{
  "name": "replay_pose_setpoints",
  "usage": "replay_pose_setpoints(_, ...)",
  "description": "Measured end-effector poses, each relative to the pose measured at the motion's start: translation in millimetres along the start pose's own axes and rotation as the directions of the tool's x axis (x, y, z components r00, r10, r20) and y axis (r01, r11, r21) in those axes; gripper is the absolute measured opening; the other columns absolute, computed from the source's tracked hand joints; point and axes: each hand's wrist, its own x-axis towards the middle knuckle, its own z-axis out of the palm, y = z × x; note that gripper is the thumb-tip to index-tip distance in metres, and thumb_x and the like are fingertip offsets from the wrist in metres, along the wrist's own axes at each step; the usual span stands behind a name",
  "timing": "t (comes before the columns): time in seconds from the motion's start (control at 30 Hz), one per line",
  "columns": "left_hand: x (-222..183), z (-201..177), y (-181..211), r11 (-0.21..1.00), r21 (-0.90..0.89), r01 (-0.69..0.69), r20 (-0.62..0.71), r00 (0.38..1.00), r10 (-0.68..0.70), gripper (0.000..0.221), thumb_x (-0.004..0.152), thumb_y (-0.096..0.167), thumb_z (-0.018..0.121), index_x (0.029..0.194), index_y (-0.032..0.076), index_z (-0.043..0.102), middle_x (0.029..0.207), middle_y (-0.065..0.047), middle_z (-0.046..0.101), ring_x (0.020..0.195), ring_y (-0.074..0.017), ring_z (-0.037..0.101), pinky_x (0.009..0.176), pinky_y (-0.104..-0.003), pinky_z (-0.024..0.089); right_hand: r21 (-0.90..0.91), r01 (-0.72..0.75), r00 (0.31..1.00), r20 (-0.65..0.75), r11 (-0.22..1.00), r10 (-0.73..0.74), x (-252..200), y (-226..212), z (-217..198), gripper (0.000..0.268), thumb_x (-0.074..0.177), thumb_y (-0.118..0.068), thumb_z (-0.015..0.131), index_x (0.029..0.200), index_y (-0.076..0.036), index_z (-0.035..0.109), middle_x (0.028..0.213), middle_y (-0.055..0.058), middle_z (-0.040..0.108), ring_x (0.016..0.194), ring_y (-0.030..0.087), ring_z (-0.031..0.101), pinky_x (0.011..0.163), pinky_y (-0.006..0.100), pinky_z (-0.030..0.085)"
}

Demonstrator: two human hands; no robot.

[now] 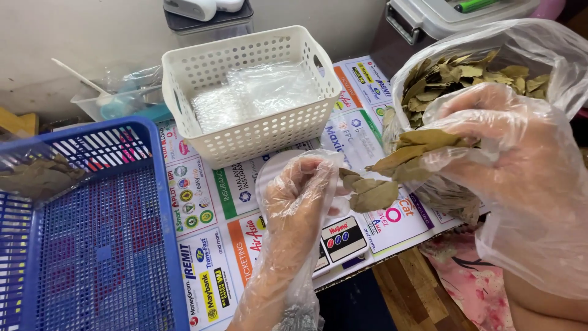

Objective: Packaging dried leaves into small plastic bags and organizing them into a basket.

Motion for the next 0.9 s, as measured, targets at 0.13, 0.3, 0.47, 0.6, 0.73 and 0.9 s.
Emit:
replay_pose_setpoints(0.13,-5.1,1.9,2.7,0.998,0.008,-0.06,0.105,0.993,0.059,0.013,0.095,0.019,0.069,0.099,0.007,0.072,0.086,-0.004,0.072,0.071,-0.012,0.069,0.056,-0.024,0.058,-0.125,0.111,0.988,0.121,0.986,-0.096,5.3,7.6,3.5,0.027,0.081,-0.028,0.08,0.099,-0.008,0.08,0.11,0.005,0.073,0.092,0.017,0.071,0.085,0.032,0.057)
replay_pose_setpoints(0.3,-4.8,2.0,-7.4,0.986,-0.095,-0.136,0.119,0.982,0.147,0.007,0.095,0.011,0.072,0.1,0.006,0.072,0.089,-0.003,0.074,0.078,-0.0105,0.069,0.068,-0.025,0.06,-0.12,0.116,0.959,0.272,0.986,-0.08,15.3,7.2,5.7,0.036,0.093,-0.039,0.061,0.098,-0.009,0.081,0.112,0.002,0.073,0.095,0.02,0.071,0.091,0.038,0.053)
replay_pose_setpoints(0.47,-4.7,-1.9,2.0,0.996,-0.079,0.033,0.012,0.999,-0.032,0.008,0.09,0.014,0.075,0.093,0.007,0.076,0.087,-0.009,0.078,0.072,-0.0145,0.073,0.053,-0.027,0.062,-0.083,0.058,0.992,0.119,0.995,-0.048,4.1,17.4,-0.8,0.026,0.077,-0.021,0.083,0.099,-0.007,0.079,0.111,0.012,0.075,0.101,0.022,0.073,0.092,0.032,0.06)
replay_pose_setpoints(0.6,-8.1,-1.7,4.2,0.984,-0.15,0.099,0.167,0.983,-0.074,0.021,0.091,0.019,0.074,0.1,0.001,0.071,0.093,-0.012,0.075,0.065,-0.0151,0.071,0.061,-0.027,0.066,-0.077,0.12,0.968,0.229,0.99,-0.1,8.1,7.9,7.8,0.027,0.074,-0.02,0.084,0.098,-0.008,0.081,0.115,0.011,0.076,0.096,0.019,0.076,0.091,0.029,0.062)
replay_pose_setpoints(0.73,-9.3,-2.7,9.3,0.976,-0.104,0.193,0.056,0.981,-0.187,0.01,0.092,0.014,0.071,0.09,0.005,0.07,0.085,-0.009,0.071,0.065,-0.0166,0.07,0.059,-0.031,0.066,0.032,0.01,0.979,0.202,0.999,-0.016,9.1,-15.4,8.6,0.021,0.088,-0.021,0.068,0.101,-0.008,0.08,0.113,0.008,0.075,0.103,0.019,0.071,0.096,0.032,0.052)
replay_pose_setpoints(0.9,-7.2,-5.8,6.5,0.954,-0.148,0.259,-0.169,0.944,-0.283,0.01,0.084,0.017,0.078,0.087,0.008,0.073,0.091,-0.007,0.075,0.065,-0.0198,0.071,0.045,-0.027,0.058,0.089,0.082,0.971,0.218,0.993,-0.1,-0.9,-17.8,18.7,0.032,0.081,-0.027,0.07,0.107,-0.01,0.078,0.123,0.01,0.072,0.112,0.019,0.073,0.089,0.026,0.065)
